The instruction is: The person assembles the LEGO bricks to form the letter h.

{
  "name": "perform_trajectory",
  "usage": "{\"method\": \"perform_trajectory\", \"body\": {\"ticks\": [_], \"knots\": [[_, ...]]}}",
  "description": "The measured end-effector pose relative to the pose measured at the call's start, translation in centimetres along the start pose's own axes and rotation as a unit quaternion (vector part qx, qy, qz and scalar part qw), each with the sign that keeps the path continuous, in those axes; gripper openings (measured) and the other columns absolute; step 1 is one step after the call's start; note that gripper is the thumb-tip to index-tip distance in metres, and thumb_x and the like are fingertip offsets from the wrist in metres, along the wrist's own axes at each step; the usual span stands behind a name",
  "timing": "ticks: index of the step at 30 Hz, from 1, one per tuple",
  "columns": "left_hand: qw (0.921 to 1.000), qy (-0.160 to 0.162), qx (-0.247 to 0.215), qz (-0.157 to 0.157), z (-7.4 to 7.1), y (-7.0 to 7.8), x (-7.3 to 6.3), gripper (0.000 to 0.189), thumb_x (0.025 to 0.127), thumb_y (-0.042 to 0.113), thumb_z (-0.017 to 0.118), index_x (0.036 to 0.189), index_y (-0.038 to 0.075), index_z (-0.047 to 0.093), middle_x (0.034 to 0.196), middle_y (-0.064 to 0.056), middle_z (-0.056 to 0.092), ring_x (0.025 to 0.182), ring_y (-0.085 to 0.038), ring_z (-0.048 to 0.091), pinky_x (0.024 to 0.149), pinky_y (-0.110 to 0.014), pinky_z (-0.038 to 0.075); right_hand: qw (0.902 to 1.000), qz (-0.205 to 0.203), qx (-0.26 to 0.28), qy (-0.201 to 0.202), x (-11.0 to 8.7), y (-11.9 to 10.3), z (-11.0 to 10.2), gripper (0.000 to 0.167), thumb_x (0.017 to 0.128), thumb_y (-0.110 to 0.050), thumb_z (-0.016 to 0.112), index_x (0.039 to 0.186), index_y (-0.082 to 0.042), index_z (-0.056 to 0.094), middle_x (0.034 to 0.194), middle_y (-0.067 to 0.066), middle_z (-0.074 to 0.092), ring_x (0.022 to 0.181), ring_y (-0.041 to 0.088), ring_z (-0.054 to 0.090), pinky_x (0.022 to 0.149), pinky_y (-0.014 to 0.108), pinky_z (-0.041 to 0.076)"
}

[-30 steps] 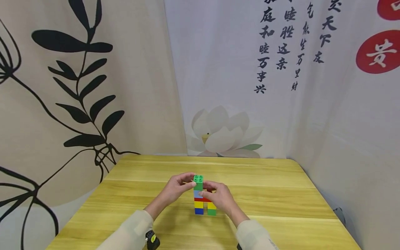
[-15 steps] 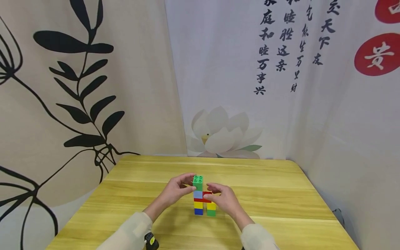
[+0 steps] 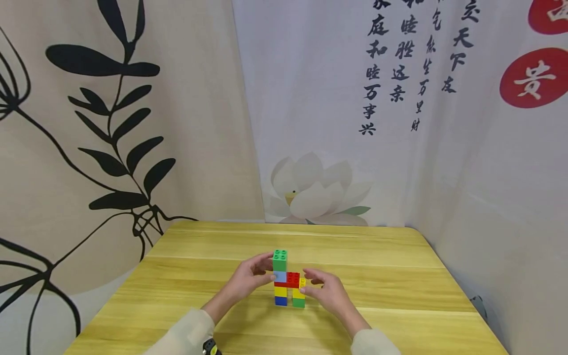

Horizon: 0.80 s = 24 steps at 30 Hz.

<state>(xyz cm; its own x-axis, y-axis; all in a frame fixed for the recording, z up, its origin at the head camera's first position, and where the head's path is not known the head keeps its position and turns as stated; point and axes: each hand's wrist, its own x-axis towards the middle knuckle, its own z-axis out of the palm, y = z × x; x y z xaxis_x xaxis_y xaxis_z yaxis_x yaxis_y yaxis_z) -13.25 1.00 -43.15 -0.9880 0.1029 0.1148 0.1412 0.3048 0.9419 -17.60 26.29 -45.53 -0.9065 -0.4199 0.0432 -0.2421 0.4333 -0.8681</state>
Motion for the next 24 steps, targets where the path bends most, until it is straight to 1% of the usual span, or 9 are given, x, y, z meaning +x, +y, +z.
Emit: {"method": "perform_trajectory", "body": {"ticks": [3, 6, 8, 11, 17, 20, 24], "knots": [[0.9997, -0.001, -0.023, 0.010, 0.1, -0.3, -0.2, 0.055, 0.093, 0.016, 0.072, 0.144, 0.017, 0.051, 0.130, -0.010, 0.061, 0.118, -0.031, 0.058, 0.101, -0.047, 0.046, 1.0000, 0.009, 0.001, -0.002, -0.3, 0.3, 0.1, 0.055, 0.086, -0.029, 0.078, 0.135, -0.013, 0.062, 0.124, 0.006, 0.066, 0.112, 0.028, 0.059, 0.092, 0.047, 0.049], [0.9986, -0.003, -0.048, 0.022, 0.3, -0.5, -0.3, 0.056, 0.094, 0.009, 0.069, 0.146, 0.016, 0.050, 0.131, -0.014, 0.059, 0.119, -0.036, 0.058, 0.096, -0.041, 0.050, 0.9998, 0.017, 0.000, -0.005, -0.4, 0.5, 0.1, 0.055, 0.086, -0.028, 0.078, 0.136, -0.012, 0.061, 0.125, 0.007, 0.066, 0.112, 0.028, 0.059, 0.091, 0.048, 0.050], [0.9980, -0.004, -0.057, 0.026, 0.4, -0.6, -0.3, 0.056, 0.094, 0.007, 0.068, 0.146, 0.015, 0.049, 0.131, -0.015, 0.059, 0.119, -0.037, 0.058, 0.094, -0.038, 0.052, 0.9998, 0.019, -0.005, -0.004, -0.5, 0.7, 0.2, 0.055, 0.086, -0.027, 0.078, 0.136, -0.013, 0.061, 0.124, 0.008, 0.066, 0.112, 0.028, 0.059, 0.091, 0.049, 0.050], [0.9971, -0.005, -0.071, 0.027, 0.6, -0.6, -0.4, 0.056, 0.094, 0.005, 0.067, 0.146, 0.015, 0.049, 0.131, -0.015, 0.059, 0.118, -0.036, 0.058, 0.092, -0.037, 0.053, 0.9997, 0.017, -0.015, -0.007, -0.6, 0.9, 0.3, 0.053, 0.086, -0.026, 0.077, 0.135, -0.013, 0.061, 0.125, 0.009, 0.066, 0.112, 0.029, 0.060, 0.093, 0.050, 0.049], [0.9970, -0.003, -0.075, 0.021, 0.7, -0.8, -0.4, 0.055, 0.095, 0.003, 0.066, 0.146, 0.015, 0.050, 0.131, -0.014, 0.060, 0.118, -0.034, 0.059, 0.092, -0.037, 0.053, 0.9996, 0.017, -0.021, -0.006, -0.6, 1.2, 0.4, 0.046, 0.088, -0.022, 0.076, 0.132, -0.015, 0.065, 0.123, 0.010, 0.066, 0.111, 0.029, 0.060, 0.092, 0.049, 0.049], [0.9973, -0.002, -0.070, 0.022, 0.8, -0.9, -0.3, 0.054, 0.095, 0.003, 0.065, 0.146, 0.014, 0.050, 0.130, -0.014, 0.060, 0.117, -0.034, 0.060, 0.092, -0.037, 0.053, 0.9998, 0.014, -0.016, -0.003, -0.7, 1.2, 0.5, 0.045, 0.087, -0.021, 0.076, 0.131, -0.014, 0.065, 0.121, 0.011, 0.067, 0.110, 0.029, 0.061, 0.092, 0.049, 0.049], [0.9977, 0.002, -0.065, 0.020, 0.8, -0.9, -0.2, 0.054, 0.096, 0.003, 0.065, 0.146, 0.015, 0.050, 0.128, -0.012, 0.061, 0.115, -0.032, 0.061, 0.092, -0.038, 0.053, 0.9999, 0.005, -0.009, 0.000, -0.7, 1.3, 0.5, 0.046, 0.088, -0.020, 0.076, 0.131, -0.012, 0.065, 0.118, 0.011, 0.068, 0.107, 0.028, 0.062, 0.090, 0.047, 0.051]]}}
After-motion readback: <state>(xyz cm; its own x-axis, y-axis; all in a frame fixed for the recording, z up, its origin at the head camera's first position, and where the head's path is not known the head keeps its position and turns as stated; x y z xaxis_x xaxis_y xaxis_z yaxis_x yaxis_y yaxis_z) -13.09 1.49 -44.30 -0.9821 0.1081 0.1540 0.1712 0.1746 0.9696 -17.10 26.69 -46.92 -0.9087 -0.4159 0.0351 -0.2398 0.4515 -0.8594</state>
